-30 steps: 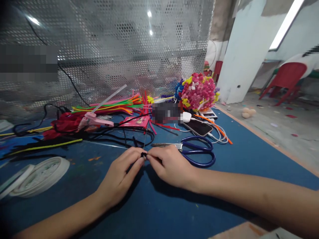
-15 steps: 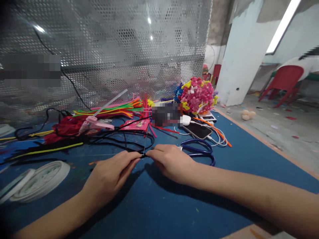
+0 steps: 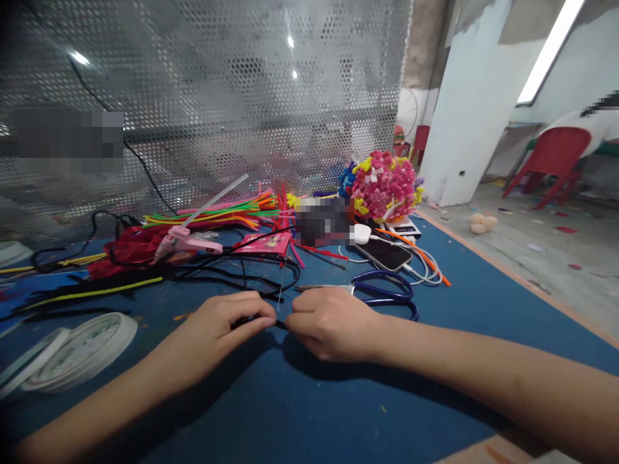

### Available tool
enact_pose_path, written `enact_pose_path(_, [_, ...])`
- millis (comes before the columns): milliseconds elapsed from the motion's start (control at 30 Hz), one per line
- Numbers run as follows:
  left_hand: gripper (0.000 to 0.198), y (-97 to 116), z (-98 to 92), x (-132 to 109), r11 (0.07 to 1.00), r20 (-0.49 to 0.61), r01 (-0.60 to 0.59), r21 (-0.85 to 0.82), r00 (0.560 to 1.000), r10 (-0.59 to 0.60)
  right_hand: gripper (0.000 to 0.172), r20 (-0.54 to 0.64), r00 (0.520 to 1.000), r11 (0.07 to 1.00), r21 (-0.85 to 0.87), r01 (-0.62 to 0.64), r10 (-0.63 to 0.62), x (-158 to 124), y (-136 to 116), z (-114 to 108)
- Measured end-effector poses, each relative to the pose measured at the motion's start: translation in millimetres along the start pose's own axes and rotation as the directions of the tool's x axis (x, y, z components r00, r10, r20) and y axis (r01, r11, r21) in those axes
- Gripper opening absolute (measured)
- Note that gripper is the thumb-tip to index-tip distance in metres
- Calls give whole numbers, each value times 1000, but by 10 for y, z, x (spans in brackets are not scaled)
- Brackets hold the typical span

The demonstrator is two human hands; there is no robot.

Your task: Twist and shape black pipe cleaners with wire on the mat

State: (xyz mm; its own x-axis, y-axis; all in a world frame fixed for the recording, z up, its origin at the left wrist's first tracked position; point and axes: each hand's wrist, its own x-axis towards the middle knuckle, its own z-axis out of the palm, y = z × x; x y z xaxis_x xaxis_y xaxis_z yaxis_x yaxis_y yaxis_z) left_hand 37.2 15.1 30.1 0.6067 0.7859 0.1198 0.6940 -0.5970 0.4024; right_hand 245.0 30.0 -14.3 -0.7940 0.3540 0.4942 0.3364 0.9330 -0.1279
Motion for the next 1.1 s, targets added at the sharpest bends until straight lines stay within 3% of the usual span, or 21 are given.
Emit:
enact_pose_path(67, [16,-47,-77,33,970,151,-5,-245,988,43,25,-10,997,980,180,83,-83,11,10,-53])
enact_pose_path(133, [15,-80,-76,41,911,198,10,-412,977,79,22,-54,997,916,394,77,-60,28,2,-98])
enact_pose_path(200, [18,-73,2,28,862,131,48,-505,991,21,19,-115,989,842,539,-18,95,47,-26,-120])
enact_pose_path(267, [25,-30,116,0,852,-1,97,-515,993,-114,18,-157,935,784,598,-168,319,67,-66,-120])
enact_pose_path(333, [26,21,205,-35,922,-164,59,-384,978,-131,17,-177,853,743,596,-303,490,83,-105,-106])
enact_pose_path(400, [21,52,229,-73,993,-268,-66,-99,963,37,15,-174,827,754,540,-374,534,88,-130,-90])
enact_pose_path(467, [21,61,188,-110,937,-264,-233,260,916,302,16,-170,867,832,416,-367,468,80,-130,-78])
enact_pose_path(533, [27,64,113,-136,785,-194,-321,530,855,481,20,-144,934,927,240,-288,327,63,-105,-73])
enact_pose_path(567, [30,68,75,-142,734,-168,-321,599,845,507,22,-121,962,962,159,-223,243,54,-85,-76])
enact_pose_path(633, [32,79,11,-135,728,-145,-295,619,868,475,22,-64,994,994,74,-81,86,43,-39,-95])
enact_pose_path(733, [26,80,-45,-86,864,-109,-287,414,927,360,17,-55,998,978,207,30,-19,49,11,-150])
enact_pose_path(833, [18,59,-71,-32,977,-37,-207,39,977,209,14,-100,993,890,456,-6,58,71,14,-209])
enact_pose_path(967, [18,76,-33,-8,941,-14,-37,-335,999,34,10,-127,967,746,661,-84,222,93,-34,-241])
enact_pose_path(1100, [30,178,98,-28,893,-89,77,-444,988,-129,8,-205,871,697,690,-196,447,101,-90,-200])
